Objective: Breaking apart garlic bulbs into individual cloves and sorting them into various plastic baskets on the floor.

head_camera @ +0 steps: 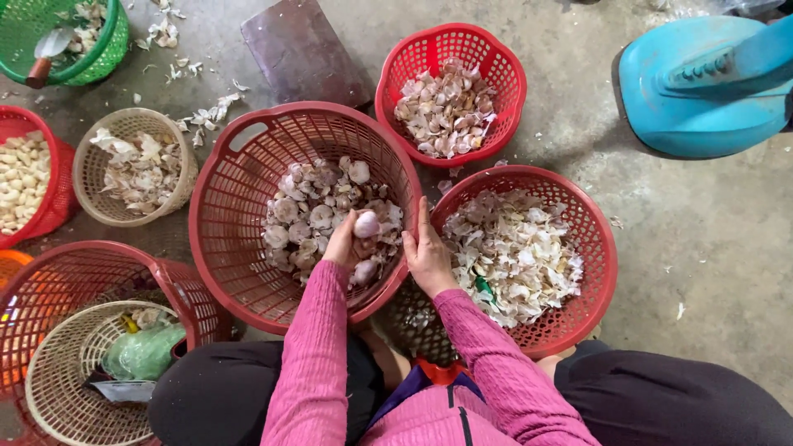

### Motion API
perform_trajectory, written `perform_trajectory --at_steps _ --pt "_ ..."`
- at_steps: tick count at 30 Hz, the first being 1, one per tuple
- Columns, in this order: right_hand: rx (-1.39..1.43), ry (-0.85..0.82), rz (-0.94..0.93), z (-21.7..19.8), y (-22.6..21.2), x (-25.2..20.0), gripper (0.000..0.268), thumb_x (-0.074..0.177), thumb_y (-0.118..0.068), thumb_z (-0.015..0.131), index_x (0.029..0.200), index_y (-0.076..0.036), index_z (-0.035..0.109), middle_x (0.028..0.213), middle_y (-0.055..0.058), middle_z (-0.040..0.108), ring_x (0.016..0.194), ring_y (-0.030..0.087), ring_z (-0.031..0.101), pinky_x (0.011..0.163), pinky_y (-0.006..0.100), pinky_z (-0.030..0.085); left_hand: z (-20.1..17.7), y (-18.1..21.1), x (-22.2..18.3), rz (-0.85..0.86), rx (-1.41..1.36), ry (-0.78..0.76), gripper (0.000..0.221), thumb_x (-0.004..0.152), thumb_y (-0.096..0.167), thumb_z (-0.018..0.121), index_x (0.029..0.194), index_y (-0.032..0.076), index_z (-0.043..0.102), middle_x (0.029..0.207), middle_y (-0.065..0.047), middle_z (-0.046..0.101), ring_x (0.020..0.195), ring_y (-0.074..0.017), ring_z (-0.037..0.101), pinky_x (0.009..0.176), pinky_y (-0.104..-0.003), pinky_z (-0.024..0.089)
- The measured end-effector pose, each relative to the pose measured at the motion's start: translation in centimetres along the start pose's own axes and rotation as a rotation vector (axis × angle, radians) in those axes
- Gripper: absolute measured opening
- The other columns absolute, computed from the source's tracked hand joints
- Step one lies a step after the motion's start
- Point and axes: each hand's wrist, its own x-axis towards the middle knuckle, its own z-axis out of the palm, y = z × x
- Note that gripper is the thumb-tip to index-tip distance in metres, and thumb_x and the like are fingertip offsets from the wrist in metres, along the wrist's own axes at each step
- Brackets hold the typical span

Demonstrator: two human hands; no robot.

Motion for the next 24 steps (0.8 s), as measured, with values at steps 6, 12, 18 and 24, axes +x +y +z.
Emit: perform_trajectory --at_steps 6,12,18,24 --pt "-0.039 0.118 -0.094 -0.9 1.0 0.9 0.068 0.097 -0.047 0.059 0.156 -0.025 0.033 0.158 0.022 0.036 0.14 0.045 0.043 0.112 0.055 0.04 4.3 2.2 -4.3 -0.039 -0.252 -0.165 0.054 0.093 0.07 0.053 0.108 0.02 0.065 0.073 -0.01 0.059 0.046 -0.0132 0.044 0.039 -0.021 0.035" --pt "0.231 0.179 -0.332 -4.1 -3.6 -1.2 0.049 0.082 -0.041 0.083 0.128 -0.028 0.072 0.112 0.005 0.064 0.092 0.023 0.069 0.085 0.038 0.057 8.1 2.8 -8.9 -0.014 -0.224 -0.028 0.05 0.088 0.061 0.065 0.098 0.013 0.072 0.074 -0.01 0.07 0.046 -0.0136 0.054 0.039 -0.019 0.039" --pt "0.351 0.26 -0.328 -7.0 -6.8 -3.3 0.024 0.082 -0.026 0.086 0.106 -0.026 0.083 0.089 0.001 0.069 0.076 0.016 0.072 0.067 0.026 0.057 10.8 4.3 -14.7 0.193 0.054 0.045 0.05 0.099 0.047 0.052 0.113 0.002 0.07 0.089 -0.017 0.072 0.071 -0.0209 0.07 0.06 -0.028 0.058" --pt "0.326 0.29 -0.459 -7.7 -8.5 -4.0 0.01 0.086 -0.016 0.079 0.096 -0.018 0.078 0.082 0.004 0.069 0.077 0.023 0.072 0.071 0.033 0.058 10.7 1.8 -13.8 0.587 0.324 -0.065 0.034 0.104 0.04 0.052 0.115 0.012 0.068 0.058 -0.003 0.053 0.042 -0.009 0.052 0.036 -0.018 0.036"
